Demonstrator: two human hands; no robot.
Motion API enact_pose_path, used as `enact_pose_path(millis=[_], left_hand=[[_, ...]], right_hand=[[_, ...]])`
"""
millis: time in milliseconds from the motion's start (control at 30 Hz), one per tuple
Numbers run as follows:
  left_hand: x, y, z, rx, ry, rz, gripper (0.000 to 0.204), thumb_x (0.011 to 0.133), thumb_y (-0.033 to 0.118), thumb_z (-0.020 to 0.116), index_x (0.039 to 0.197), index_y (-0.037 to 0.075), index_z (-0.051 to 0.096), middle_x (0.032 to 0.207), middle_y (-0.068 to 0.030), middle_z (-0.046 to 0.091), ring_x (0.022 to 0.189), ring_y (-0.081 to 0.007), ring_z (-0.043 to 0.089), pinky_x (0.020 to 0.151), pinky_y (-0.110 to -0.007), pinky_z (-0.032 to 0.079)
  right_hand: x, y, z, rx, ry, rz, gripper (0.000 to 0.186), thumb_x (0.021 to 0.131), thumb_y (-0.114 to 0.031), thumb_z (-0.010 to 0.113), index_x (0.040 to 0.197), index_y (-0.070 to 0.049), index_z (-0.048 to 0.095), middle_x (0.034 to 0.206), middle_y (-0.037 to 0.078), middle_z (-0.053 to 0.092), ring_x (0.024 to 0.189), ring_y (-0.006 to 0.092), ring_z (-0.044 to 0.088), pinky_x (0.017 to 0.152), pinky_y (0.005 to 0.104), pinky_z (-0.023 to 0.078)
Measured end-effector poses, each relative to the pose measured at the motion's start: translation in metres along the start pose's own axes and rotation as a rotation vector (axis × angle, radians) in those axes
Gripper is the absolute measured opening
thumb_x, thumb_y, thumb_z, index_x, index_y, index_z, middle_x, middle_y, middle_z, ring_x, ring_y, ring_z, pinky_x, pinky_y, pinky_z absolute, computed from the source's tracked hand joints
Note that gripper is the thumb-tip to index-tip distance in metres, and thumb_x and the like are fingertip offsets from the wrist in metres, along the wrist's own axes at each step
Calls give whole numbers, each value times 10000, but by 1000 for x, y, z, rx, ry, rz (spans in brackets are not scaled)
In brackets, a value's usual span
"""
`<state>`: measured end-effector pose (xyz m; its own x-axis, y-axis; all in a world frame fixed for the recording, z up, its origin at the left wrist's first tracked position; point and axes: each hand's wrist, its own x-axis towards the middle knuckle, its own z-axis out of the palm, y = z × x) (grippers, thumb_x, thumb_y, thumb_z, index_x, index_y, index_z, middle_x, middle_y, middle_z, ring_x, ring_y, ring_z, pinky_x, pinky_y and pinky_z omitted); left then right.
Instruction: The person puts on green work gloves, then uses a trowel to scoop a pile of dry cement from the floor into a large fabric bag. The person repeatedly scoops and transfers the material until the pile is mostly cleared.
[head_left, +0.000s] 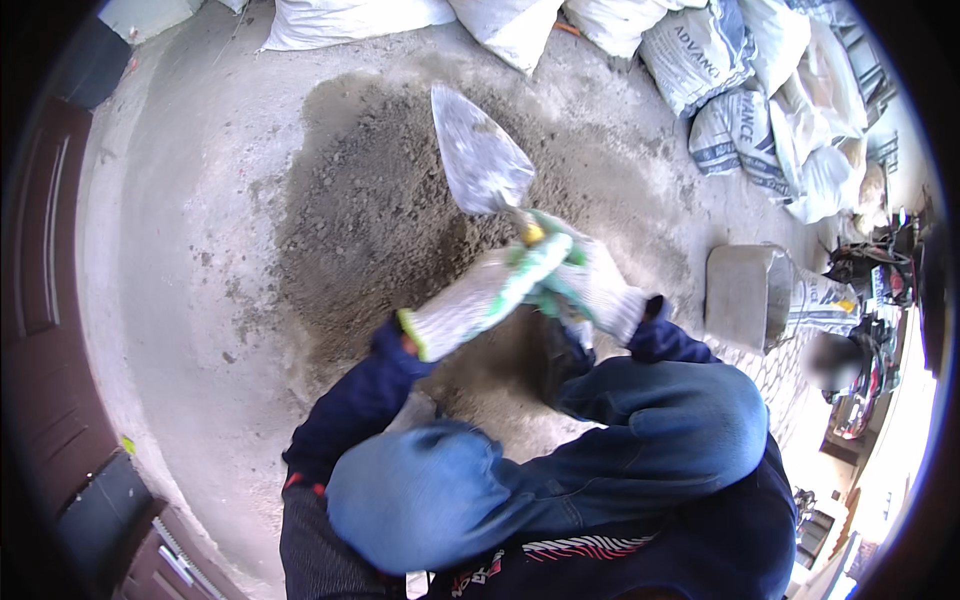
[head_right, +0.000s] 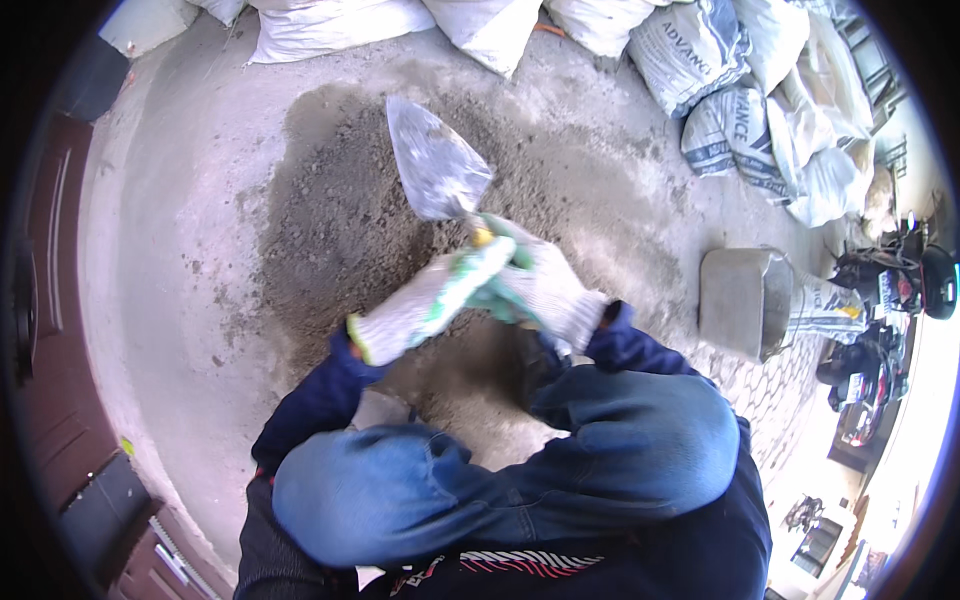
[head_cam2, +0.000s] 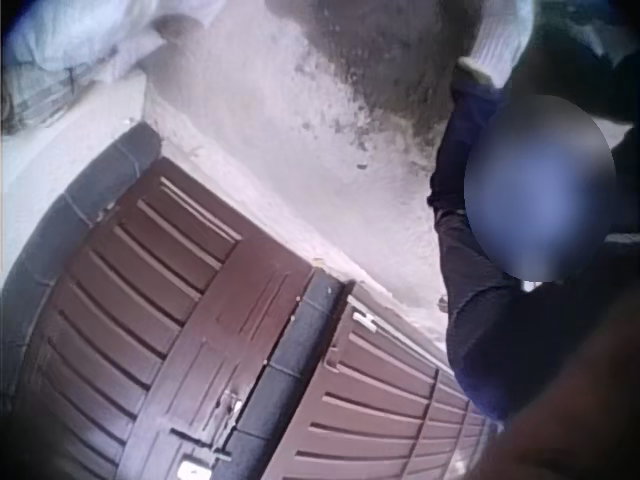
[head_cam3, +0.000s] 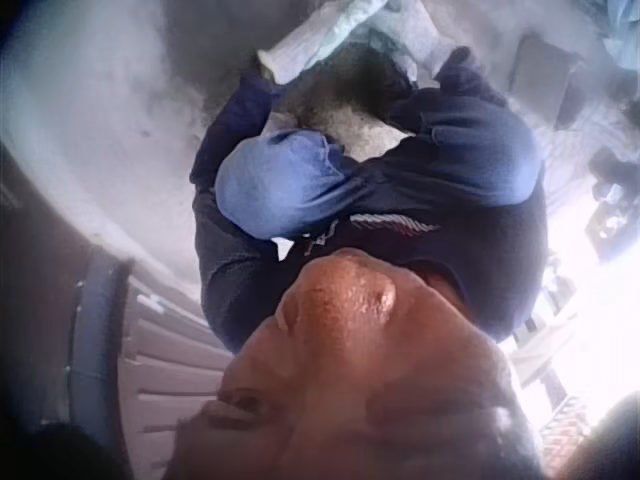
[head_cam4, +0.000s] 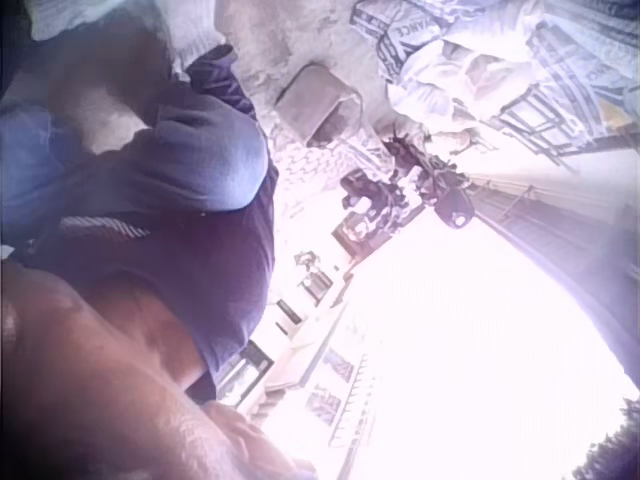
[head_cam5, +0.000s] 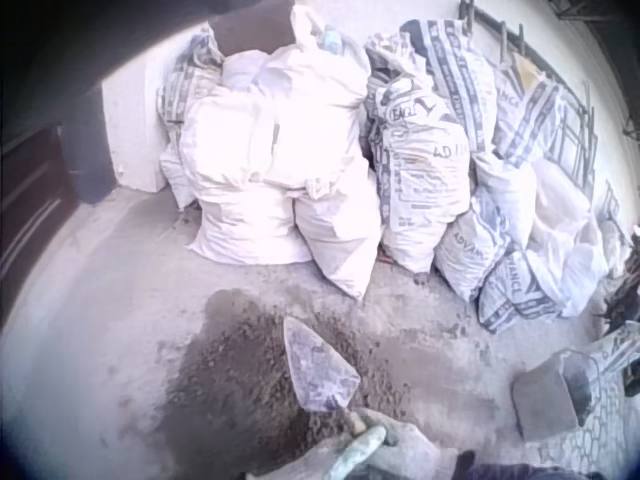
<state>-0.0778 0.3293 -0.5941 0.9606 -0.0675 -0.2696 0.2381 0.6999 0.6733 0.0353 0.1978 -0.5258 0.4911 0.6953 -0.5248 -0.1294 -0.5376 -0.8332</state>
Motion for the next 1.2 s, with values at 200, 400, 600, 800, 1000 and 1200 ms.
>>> enact_pose_path(millis=[200,400,600,800,1000,1200], left_hand=[[6,-11,19,453,-180,267,257,1026,274,666,1127,45,723,1025,-39,734,923,-140,671,833,-324,514],[-47,-9,-25,-16,294,109,271,991,118,709,1244,55,634,1121,-37,673,935,-121,685,738,-284,586],[-214,12,-164,259,1241,303,269,1016,290,678,1100,34,678,815,-48,689,565,-108,603,488,-245,499],[-307,5,-263,572,1699,29,229,968,295,685,868,89,686,654,-19,625,507,-154,605,455,-312,474],[-285,-50,-244,630,1593,-26,267,986,321,654,816,115,649,604,-31,598,494,-148,591,445,-313,462],[-226,-113,-159,623,1557,-129,317,1000,363,667,975,47,674,621,-52,601,542,-154,603,486,-355,487]], right_hand=[[-65,13,-14,1,-158,-100,913,995,-207,690,1675,-114,88,1318,141,619,1005,193,696,835,343,585],[-65,82,-53,243,-454,-2,928,1016,-489,628,1684,-126,96,1368,265,593,1058,342,691,964,436,547],[-62,109,-87,291,-464,76,745,1028,-473,613,1557,7,402,1151,214,712,983,303,722,932,412,565],[-55,103,-90,183,-424,55,610,1041,-297,650,1528,5,443,1150,188,709,985,271,712,936,383,559],[-70,114,-106,181,-289,81,578,1030,-245,677,1516,-11,471,1160,174,708,987,241,700,922,368,564],[-56,120,-110,124,-154,121,519,1038,-225,665,1479,0,510,1138,160,725,948,218,707,880,340,576]])
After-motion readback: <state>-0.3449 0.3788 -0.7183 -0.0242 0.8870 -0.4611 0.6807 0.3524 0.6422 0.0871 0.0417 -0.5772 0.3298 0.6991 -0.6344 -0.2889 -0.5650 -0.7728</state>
